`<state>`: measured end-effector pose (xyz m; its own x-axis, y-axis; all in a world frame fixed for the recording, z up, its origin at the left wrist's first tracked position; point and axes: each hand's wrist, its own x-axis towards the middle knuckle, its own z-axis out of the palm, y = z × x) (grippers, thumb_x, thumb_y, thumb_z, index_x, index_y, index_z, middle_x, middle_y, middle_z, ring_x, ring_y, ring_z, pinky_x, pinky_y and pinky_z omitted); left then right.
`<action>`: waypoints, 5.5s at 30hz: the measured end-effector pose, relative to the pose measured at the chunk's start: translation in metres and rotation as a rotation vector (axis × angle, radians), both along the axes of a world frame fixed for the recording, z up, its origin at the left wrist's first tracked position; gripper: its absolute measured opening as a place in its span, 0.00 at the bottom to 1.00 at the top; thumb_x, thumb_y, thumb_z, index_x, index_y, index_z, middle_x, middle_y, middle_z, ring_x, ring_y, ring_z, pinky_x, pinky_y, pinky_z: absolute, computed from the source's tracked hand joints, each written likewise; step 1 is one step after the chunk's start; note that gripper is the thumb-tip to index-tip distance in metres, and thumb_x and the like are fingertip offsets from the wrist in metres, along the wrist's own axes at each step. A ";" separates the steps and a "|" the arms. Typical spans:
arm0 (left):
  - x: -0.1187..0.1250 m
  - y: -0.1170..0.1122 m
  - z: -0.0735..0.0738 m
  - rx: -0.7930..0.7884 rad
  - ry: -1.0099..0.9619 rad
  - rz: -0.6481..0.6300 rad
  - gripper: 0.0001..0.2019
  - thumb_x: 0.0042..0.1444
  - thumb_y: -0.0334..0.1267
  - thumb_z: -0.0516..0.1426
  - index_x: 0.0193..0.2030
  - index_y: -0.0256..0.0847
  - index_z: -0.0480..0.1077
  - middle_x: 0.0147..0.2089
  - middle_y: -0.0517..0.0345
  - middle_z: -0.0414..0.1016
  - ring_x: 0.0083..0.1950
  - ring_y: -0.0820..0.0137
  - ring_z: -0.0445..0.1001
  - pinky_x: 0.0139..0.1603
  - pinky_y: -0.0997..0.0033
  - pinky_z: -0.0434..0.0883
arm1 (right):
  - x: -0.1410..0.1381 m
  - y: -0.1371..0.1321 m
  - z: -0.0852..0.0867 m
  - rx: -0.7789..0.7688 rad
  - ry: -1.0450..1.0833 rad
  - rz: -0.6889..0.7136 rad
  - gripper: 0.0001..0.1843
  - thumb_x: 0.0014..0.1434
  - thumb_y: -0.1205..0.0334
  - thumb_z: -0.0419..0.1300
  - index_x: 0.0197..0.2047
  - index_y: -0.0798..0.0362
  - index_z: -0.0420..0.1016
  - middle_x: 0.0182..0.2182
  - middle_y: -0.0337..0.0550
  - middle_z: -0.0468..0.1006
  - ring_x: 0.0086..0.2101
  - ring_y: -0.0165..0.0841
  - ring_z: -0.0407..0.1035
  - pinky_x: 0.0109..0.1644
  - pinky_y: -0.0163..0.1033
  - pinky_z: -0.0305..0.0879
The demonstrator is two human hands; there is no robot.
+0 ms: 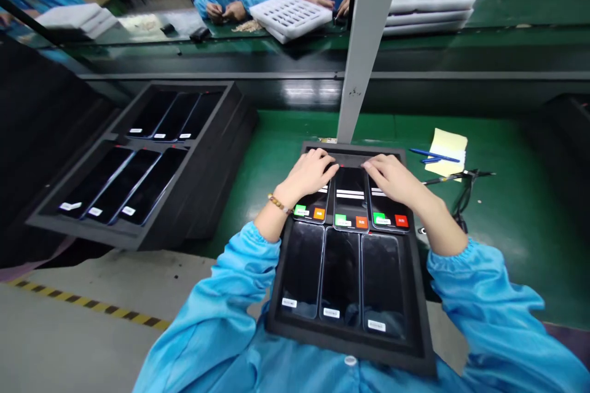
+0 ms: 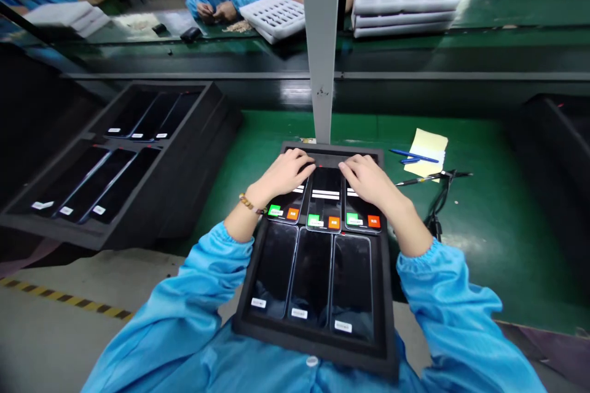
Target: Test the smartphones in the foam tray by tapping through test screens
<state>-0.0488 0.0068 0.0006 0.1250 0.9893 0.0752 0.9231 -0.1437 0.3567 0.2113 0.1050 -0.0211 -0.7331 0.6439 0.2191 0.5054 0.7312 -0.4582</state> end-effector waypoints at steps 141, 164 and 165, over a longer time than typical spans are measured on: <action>-0.020 -0.019 0.029 -0.041 -0.123 0.190 0.23 0.78 0.47 0.46 0.41 0.42 0.79 0.48 0.48 0.84 0.53 0.56 0.78 0.58 0.56 0.68 | 0.072 -0.108 -0.027 -0.096 0.496 -0.329 0.23 0.79 0.53 0.47 0.62 0.45 0.80 0.60 0.51 0.80 0.65 0.50 0.67 0.72 0.67 0.62; -0.018 -0.155 -0.022 0.335 -0.305 0.344 0.14 0.77 0.39 0.52 0.61 0.45 0.75 0.57 0.52 0.86 0.61 0.59 0.78 0.66 0.48 0.71 | 0.048 -0.124 0.008 -0.036 0.195 -0.145 0.21 0.77 0.58 0.48 0.66 0.42 0.75 0.59 0.47 0.81 0.65 0.52 0.67 0.67 0.66 0.58; -0.015 -0.155 -0.022 0.333 -0.291 0.339 0.14 0.76 0.38 0.52 0.62 0.45 0.75 0.57 0.52 0.86 0.61 0.58 0.78 0.67 0.47 0.70 | 0.051 -0.122 0.006 -0.047 0.209 -0.177 0.21 0.78 0.57 0.48 0.65 0.42 0.76 0.60 0.48 0.81 0.65 0.52 0.67 0.67 0.67 0.58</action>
